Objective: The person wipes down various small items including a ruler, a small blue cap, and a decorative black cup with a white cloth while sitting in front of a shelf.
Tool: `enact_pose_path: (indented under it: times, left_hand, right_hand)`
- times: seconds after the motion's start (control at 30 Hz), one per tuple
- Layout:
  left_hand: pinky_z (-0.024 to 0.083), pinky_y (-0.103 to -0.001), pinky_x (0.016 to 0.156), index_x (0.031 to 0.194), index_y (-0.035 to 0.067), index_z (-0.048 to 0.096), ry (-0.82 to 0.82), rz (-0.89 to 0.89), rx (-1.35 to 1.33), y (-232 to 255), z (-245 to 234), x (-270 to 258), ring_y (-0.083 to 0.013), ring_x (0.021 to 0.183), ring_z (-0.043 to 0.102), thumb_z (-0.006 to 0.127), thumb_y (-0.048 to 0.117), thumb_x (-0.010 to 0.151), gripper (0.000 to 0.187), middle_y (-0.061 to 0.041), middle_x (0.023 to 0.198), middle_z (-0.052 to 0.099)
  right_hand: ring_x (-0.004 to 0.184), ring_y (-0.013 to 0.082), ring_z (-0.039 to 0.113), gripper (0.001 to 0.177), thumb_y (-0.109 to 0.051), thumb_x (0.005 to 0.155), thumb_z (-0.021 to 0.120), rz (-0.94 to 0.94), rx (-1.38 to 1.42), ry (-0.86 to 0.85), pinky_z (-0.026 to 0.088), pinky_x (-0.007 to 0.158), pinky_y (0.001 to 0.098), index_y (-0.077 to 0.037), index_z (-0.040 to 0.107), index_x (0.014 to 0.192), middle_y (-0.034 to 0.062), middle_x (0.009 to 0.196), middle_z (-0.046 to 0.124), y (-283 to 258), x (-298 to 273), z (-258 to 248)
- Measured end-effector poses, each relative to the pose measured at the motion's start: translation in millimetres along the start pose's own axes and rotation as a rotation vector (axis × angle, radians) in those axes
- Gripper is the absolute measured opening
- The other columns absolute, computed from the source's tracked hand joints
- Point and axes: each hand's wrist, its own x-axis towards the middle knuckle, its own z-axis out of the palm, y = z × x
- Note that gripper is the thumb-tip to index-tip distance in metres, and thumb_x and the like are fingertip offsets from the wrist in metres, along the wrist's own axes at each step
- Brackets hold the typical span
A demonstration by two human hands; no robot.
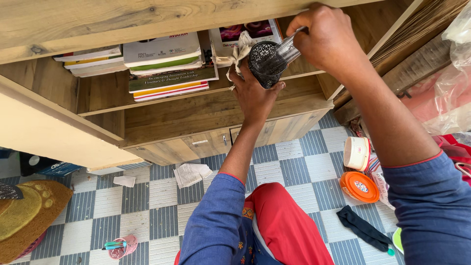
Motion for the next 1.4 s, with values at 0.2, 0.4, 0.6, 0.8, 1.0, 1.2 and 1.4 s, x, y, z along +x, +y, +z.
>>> enact_pose_path:
  times: [0.2,0.4,0.6,0.8,1.0,1.2,1.4]
  left_hand:
    - [0.041,-0.063,0.104,0.152,0.011,0.023,0.012,-0.003,-0.001,-2,1,-1,-0.0466,0.143,0.029,0.100,0.042,0.054,0.128,-0.029,0.149,0.026]
    - [0.039,-0.063,0.105,0.151,0.012,0.022,-0.016,-0.023,0.012,-1,-1,1,-0.0453,0.145,0.028,0.100,0.041,0.055,0.127,-0.027,0.150,0.025]
    - [0.040,-0.064,0.107,0.151,0.014,0.024,0.008,0.024,-0.017,-6,-3,0,-0.0441,0.144,0.033,0.100,0.038,0.055,0.124,-0.026,0.153,0.024]
    - [0.041,-0.064,0.106,0.153,0.011,0.024,0.010,0.113,-0.051,-13,-11,-5,-0.0473,0.142,0.034,0.100,0.038,0.057,0.125,-0.028,0.152,0.025]
    - [0.045,-0.061,0.110,0.154,0.010,0.026,-0.037,0.194,-0.156,-13,-34,-15,-0.0482,0.143,0.036,0.098,0.037,0.060,0.122,-0.029,0.151,0.030]
    - [0.032,-0.058,0.120,0.154,0.010,0.026,-0.199,0.181,-0.161,-16,-55,-31,-0.0508,0.149,0.024,0.102,0.033,0.054,0.127,-0.022,0.153,0.037]
    - [0.032,-0.051,0.125,0.154,0.015,0.031,-0.417,0.113,-0.312,-27,-68,-58,-0.0412,0.150,0.032,0.099,0.034,0.052,0.124,-0.020,0.153,0.038]
  right_hand:
    - [0.079,0.0363,0.071,0.017,-0.005,0.081,0.075,-0.068,-0.126,0.017,0.058,0.077,0.0489,-0.013,0.082,0.094,0.0162,0.089,0.074,-13,6,8]
    - [0.079,0.0365,0.073,0.020,-0.009,0.082,0.070,0.107,-0.072,-0.125,0.057,0.081,0.0491,-0.016,0.081,0.096,0.0125,0.090,0.076,-12,11,31]
    - [0.087,0.0338,0.075,0.025,-0.017,0.090,0.073,0.156,0.090,-0.094,0.056,0.088,0.0461,-0.012,0.076,0.115,0.0155,0.088,0.077,-2,10,40]
    - [0.084,0.0255,0.075,0.044,-0.031,0.098,0.077,0.217,0.238,-0.022,0.057,0.078,0.0419,-0.008,0.067,0.134,0.0171,0.093,0.075,-10,3,30]
    - [0.075,0.0123,0.068,0.049,-0.033,0.101,0.065,0.482,0.860,-0.022,0.059,0.065,0.0304,-0.008,0.062,0.143,0.0080,0.110,0.072,-9,-12,19]
    - [0.098,0.0198,0.074,0.059,-0.048,0.107,0.053,0.676,1.372,0.115,0.059,0.088,0.0379,-0.002,0.062,0.144,0.0183,0.124,0.075,17,-39,38]
    - [0.096,0.0238,0.075,0.053,-0.041,0.096,0.068,0.902,1.797,-0.341,0.063,0.087,0.0393,-0.001,0.061,0.129,0.0141,0.112,0.074,28,-65,140]
